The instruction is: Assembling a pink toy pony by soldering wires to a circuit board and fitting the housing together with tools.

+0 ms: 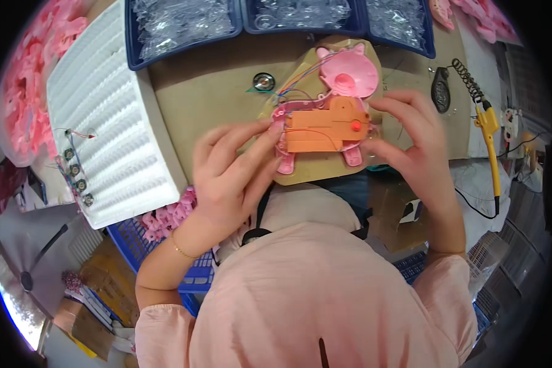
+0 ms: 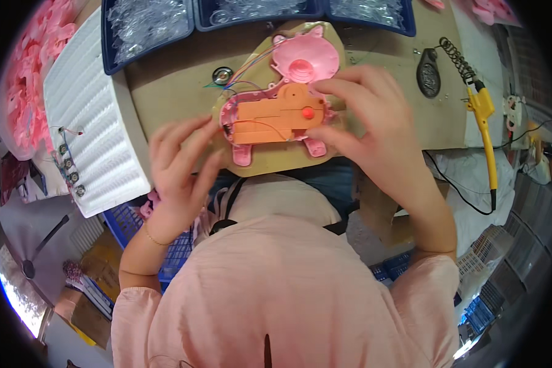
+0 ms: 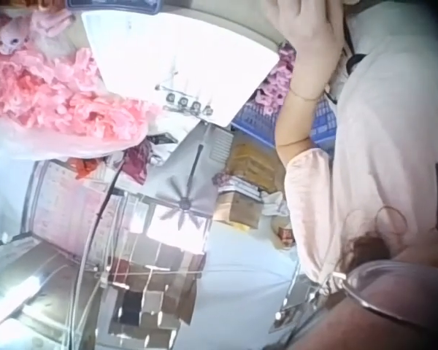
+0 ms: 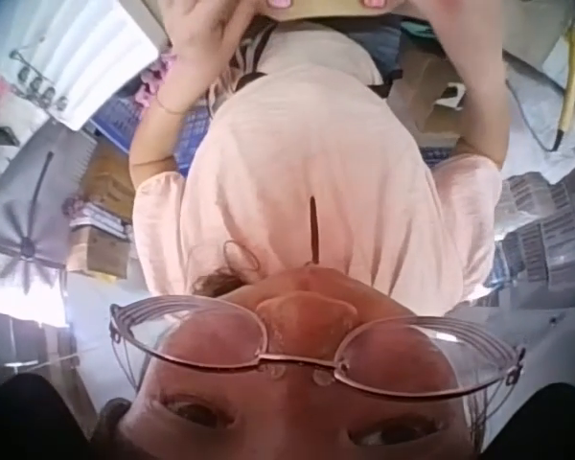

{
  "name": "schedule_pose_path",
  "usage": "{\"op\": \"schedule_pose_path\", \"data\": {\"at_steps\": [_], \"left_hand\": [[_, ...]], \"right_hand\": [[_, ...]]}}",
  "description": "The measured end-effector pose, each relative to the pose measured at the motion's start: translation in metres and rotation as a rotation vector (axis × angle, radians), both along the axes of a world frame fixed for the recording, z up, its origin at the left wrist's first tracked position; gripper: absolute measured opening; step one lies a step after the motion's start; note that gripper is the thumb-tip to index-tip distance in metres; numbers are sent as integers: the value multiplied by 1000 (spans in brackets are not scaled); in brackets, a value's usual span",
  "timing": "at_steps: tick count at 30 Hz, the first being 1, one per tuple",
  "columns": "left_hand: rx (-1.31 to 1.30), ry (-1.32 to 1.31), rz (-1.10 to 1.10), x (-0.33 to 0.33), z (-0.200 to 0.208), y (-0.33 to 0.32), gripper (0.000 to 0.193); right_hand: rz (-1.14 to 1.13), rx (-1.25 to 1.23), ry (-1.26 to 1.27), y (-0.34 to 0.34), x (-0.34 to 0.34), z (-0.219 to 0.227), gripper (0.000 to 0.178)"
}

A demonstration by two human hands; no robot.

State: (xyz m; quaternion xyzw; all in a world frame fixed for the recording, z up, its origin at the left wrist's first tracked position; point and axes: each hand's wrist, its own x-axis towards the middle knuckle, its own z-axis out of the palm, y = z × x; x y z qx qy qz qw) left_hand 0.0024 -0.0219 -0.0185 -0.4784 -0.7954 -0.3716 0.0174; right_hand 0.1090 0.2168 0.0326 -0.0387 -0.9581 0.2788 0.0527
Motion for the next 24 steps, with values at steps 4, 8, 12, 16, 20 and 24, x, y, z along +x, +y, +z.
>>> {"op": "schedule_pose_path", "data": {"at_steps": [4, 8, 12, 16, 20, 24], "left_hand": [[-65, 177, -111, -6, 13, 39, 39], [-200, 282, -129, 5, 9, 45, 36], [-210, 268, -161, 0, 11, 48, 36], [-204, 256, -174, 2, 8, 48, 36], [-145, 262, -107, 8, 1, 47, 35], [-94, 174, -29, 11, 7, 39, 28]], "right_hand": [[36, 99, 40, -5, 0, -10, 45], [97, 254, 133, -6, 2, -20, 47], [103, 149, 160, 4, 0, -25, 46], [68, 130, 136, -2, 3, -26, 38], [161, 21, -1, 13, -19, -14, 31], [243, 162, 231, -2, -69, -11, 22]]}}
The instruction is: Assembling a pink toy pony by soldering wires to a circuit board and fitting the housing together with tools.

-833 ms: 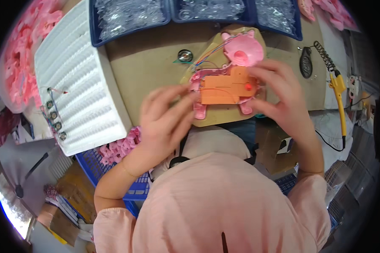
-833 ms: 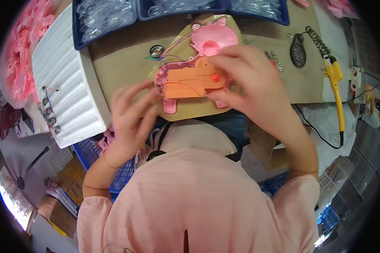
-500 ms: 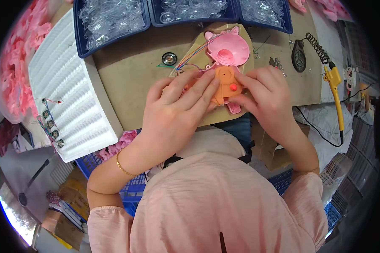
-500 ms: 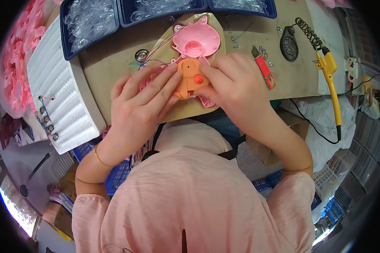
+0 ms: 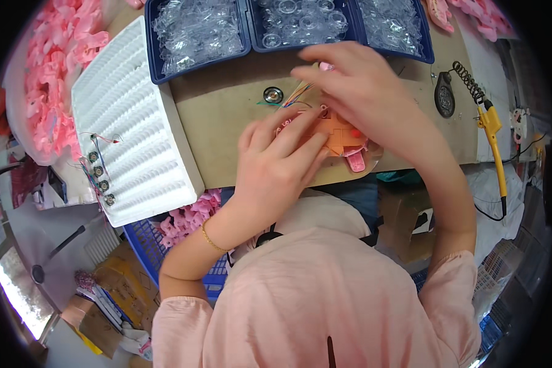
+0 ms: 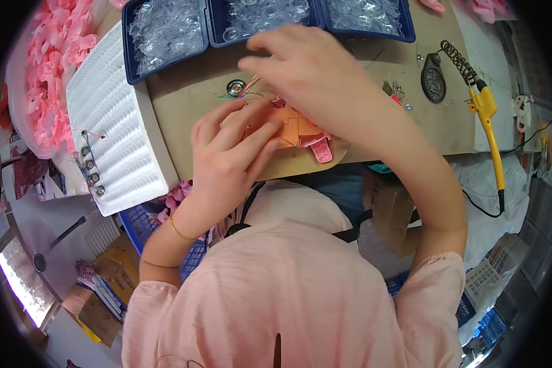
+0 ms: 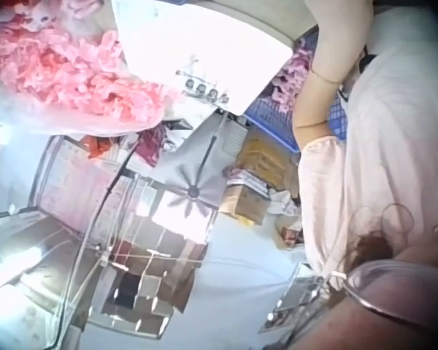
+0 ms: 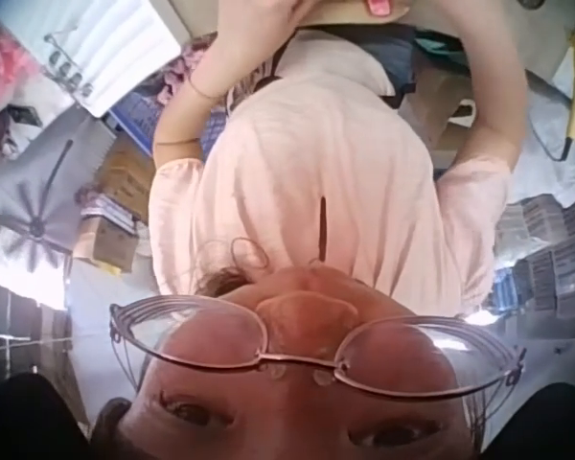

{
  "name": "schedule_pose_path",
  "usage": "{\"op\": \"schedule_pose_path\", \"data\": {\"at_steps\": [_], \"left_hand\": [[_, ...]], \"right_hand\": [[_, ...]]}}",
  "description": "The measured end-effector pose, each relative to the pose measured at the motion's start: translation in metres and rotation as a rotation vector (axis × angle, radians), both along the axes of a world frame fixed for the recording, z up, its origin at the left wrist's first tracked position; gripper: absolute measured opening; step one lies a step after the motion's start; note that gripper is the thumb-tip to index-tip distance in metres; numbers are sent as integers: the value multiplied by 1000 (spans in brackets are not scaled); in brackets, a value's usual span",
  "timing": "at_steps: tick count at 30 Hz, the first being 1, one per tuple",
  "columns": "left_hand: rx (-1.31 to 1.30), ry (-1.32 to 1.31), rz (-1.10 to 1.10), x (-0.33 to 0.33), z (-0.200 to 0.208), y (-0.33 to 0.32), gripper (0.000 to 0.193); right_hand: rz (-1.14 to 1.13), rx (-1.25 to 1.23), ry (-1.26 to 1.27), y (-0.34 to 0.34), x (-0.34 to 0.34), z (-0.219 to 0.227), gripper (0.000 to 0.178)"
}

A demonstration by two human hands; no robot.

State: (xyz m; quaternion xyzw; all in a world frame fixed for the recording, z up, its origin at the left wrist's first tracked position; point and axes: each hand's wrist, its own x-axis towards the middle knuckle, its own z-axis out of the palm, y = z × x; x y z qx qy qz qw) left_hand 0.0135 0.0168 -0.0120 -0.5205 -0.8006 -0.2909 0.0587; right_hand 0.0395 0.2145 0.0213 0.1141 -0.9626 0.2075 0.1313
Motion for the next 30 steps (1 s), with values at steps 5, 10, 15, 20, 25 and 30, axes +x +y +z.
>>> {"op": "schedule_pose_path", "data": {"at_steps": [5, 10, 15, 20, 25, 30], "left_hand": [[44, -150, 131, -14, 17, -16, 21], [27, -150, 151, -27, 16, 7, 19], [-59, -286, 127, -35, 13, 26, 18], [103, -388, -31, -37, 3, 27, 15], [97, -363, -123, -38, -1, 23, 15], [-16, -294, -109, -41, 2, 25, 16]], "right_hand": [[135, 227, -163, 13, -11, 17, 15], [-105, -278, -678, 0, -18, 51, 15], [-120, -615, -672, -4, -13, 47, 21], [-216, -987, -264, 43, 16, 16, 27], [46, -180, -176, 12, 1, -17, 31], [118, 87, 115, 25, -8, -12, 18]]}}
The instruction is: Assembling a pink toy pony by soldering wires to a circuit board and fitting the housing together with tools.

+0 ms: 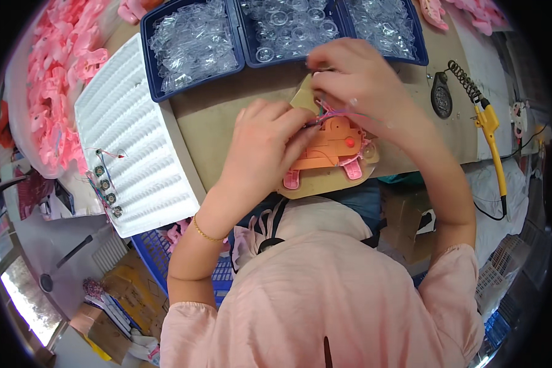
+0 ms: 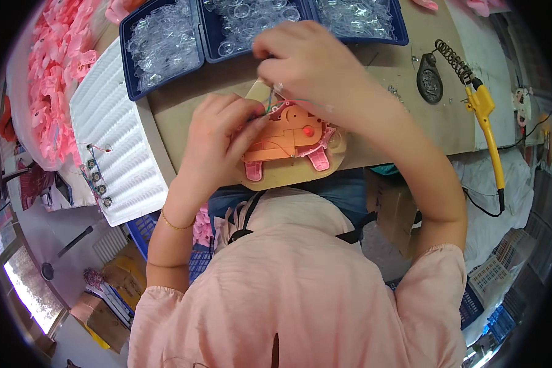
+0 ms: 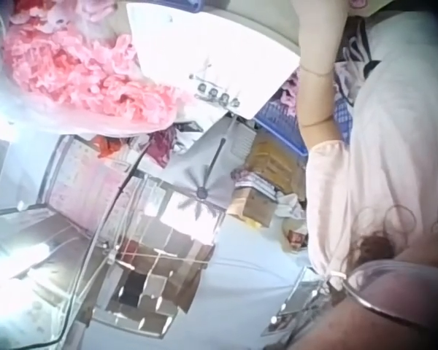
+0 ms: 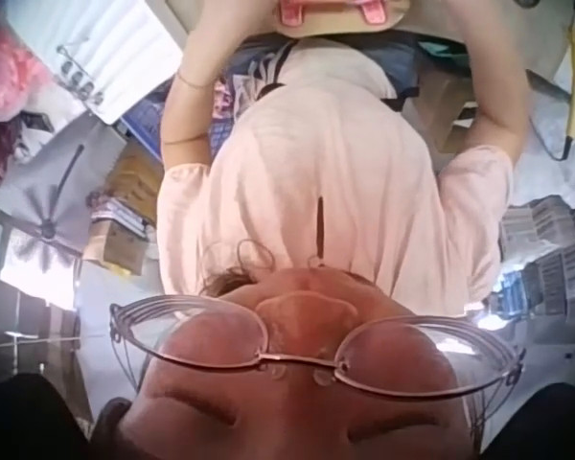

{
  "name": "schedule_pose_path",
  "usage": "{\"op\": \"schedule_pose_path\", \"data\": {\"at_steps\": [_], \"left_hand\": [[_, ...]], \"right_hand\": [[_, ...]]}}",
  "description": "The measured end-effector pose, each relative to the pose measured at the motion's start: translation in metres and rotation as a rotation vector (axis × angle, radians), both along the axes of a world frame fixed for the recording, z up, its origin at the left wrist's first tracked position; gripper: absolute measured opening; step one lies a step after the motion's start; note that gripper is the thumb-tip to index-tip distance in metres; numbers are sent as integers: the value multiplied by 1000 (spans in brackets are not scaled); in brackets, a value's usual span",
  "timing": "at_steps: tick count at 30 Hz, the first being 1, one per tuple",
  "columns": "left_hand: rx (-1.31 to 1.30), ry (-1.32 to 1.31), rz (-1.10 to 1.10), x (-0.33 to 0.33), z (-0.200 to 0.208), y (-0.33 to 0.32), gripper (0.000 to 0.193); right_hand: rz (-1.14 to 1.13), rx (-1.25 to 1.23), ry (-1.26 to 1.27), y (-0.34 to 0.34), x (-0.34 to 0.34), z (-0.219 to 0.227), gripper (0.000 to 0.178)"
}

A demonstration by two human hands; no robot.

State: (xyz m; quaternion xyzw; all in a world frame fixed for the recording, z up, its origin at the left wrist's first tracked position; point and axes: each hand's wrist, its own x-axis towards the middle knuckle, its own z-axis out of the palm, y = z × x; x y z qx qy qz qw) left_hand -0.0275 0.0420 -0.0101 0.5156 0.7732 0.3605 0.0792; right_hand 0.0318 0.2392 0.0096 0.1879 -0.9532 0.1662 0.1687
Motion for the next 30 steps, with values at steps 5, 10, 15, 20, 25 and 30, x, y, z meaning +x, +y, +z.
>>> {"op": "schedule_pose_path", "data": {"at_steps": [5, 10, 15, 20, 25, 30], "left_hand": [[30, -281, 17, -9, -5, -1, 18], [-26, -459, 40, -16, 5, -3, 20], [-129, -480, -4, -14, 19, -8, 21], [-133, -439, 2, -11, 18, -11, 18], [-113, -375, 14, -9, 16, -9, 15], [-121, -205, 11, -7, 15, -7, 15]], "right_hand": [[-291, -357, -675, 10, 34, 27, 11], [-224, -846, -889, 17, 41, 17, 21], [-105, 57, -54, 9, 45, -12, 28], [-143, -3, -75, 6, 59, -17, 26], [-288, -95, -259, -5, 47, 1, 18], [-420, -20, -384, -4, 46, 6, 17]]}}
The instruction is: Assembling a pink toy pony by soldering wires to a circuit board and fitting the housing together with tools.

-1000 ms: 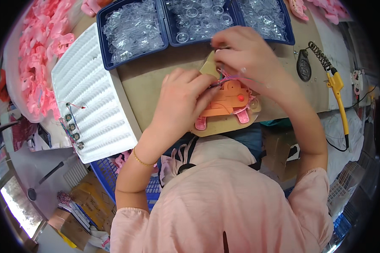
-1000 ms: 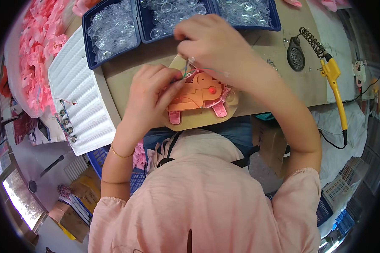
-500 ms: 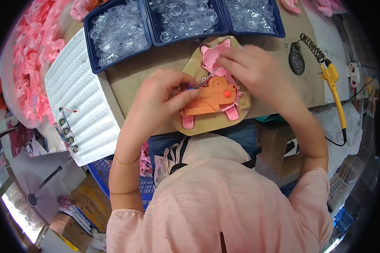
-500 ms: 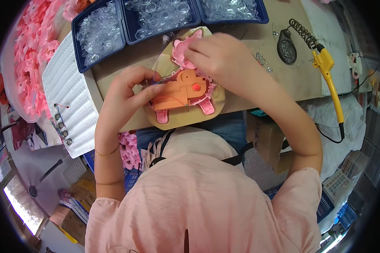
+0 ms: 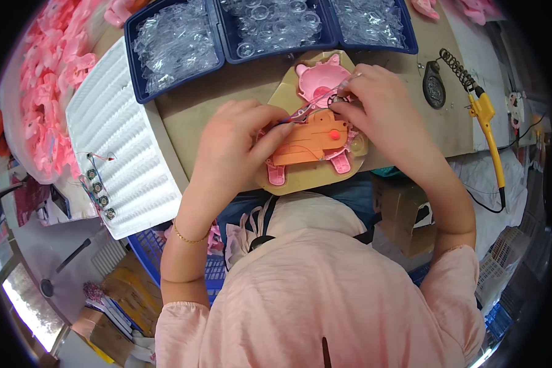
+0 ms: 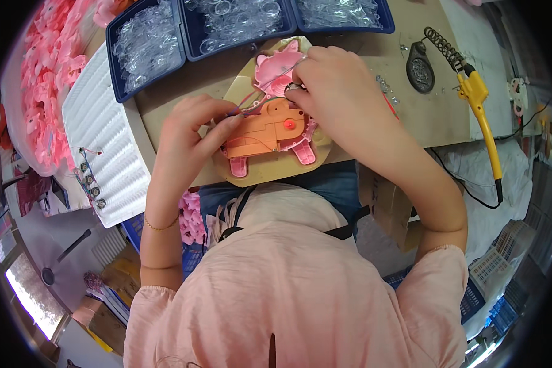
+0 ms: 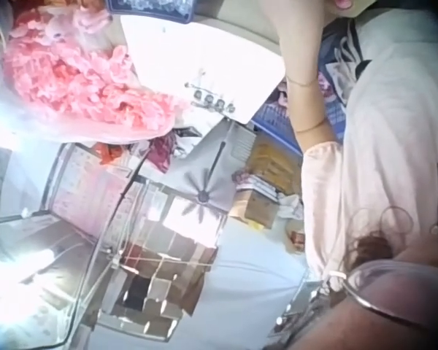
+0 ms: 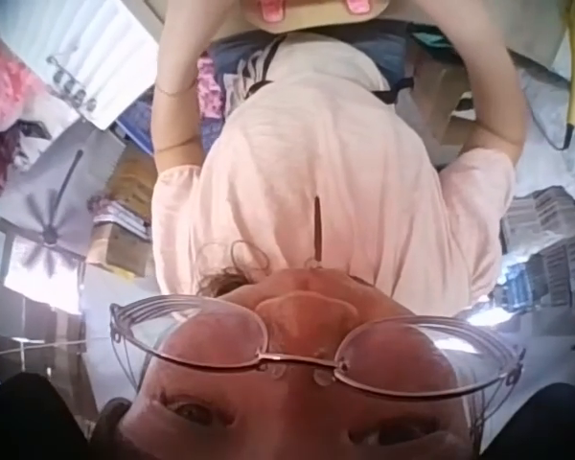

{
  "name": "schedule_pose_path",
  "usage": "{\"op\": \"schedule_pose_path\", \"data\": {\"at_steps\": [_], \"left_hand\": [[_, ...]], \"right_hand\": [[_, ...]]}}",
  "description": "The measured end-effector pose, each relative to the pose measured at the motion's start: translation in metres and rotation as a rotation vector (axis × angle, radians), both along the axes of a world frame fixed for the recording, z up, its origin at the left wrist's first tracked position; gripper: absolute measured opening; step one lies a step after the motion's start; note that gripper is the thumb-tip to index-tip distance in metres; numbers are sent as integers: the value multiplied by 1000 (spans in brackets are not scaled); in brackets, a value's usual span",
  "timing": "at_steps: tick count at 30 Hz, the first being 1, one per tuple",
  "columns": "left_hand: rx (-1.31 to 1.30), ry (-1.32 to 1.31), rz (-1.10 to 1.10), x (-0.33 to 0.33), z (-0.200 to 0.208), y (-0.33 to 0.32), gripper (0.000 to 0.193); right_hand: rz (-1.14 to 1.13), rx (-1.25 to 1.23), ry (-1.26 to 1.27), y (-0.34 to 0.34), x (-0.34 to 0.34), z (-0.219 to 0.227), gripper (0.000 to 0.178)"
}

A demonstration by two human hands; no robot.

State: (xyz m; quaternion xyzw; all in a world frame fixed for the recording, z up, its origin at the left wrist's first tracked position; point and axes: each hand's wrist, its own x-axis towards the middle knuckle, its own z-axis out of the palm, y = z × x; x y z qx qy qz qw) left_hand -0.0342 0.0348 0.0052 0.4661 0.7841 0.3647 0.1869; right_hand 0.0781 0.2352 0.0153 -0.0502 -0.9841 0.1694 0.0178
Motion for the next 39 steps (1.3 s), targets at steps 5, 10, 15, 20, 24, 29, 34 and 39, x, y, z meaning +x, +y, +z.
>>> {"op": "schedule_pose_path", "data": {"at_steps": [5, 10, 15, 20, 24, 29, 34, 39], "left_hand": [[56, -116, 33, 2, -8, -3, 15], [41, -313, 52, 1, -3, -4, 15], [23, -333, 42, 2, 0, -4, 15], [33, -385, 67, -1, -4, -4, 18], [-31, -464, 116, -1, -1, -5, 18], [-31, -474, 110, 0, -1, -3, 16], [24, -310, 91, 10, 1, -3, 15], [166, 451, 79, 51, -17, -15, 23]], "right_hand": [[103, -64, 189, 3, -9, -12, 17], [175, -53, 174, 4, -15, -16, 11], [168, -238, -38, 9, -27, -14, 7], [49, -364, -218, 1, -28, -3, 8], [118, -168, 89, 10, -2, -11, 10], [275, -380, 196, -41, 36, 6, 18], [448, -258, 345, -39, 21, -18, 28], [212, -161, 418, -26, 54, -30, 30]]}}
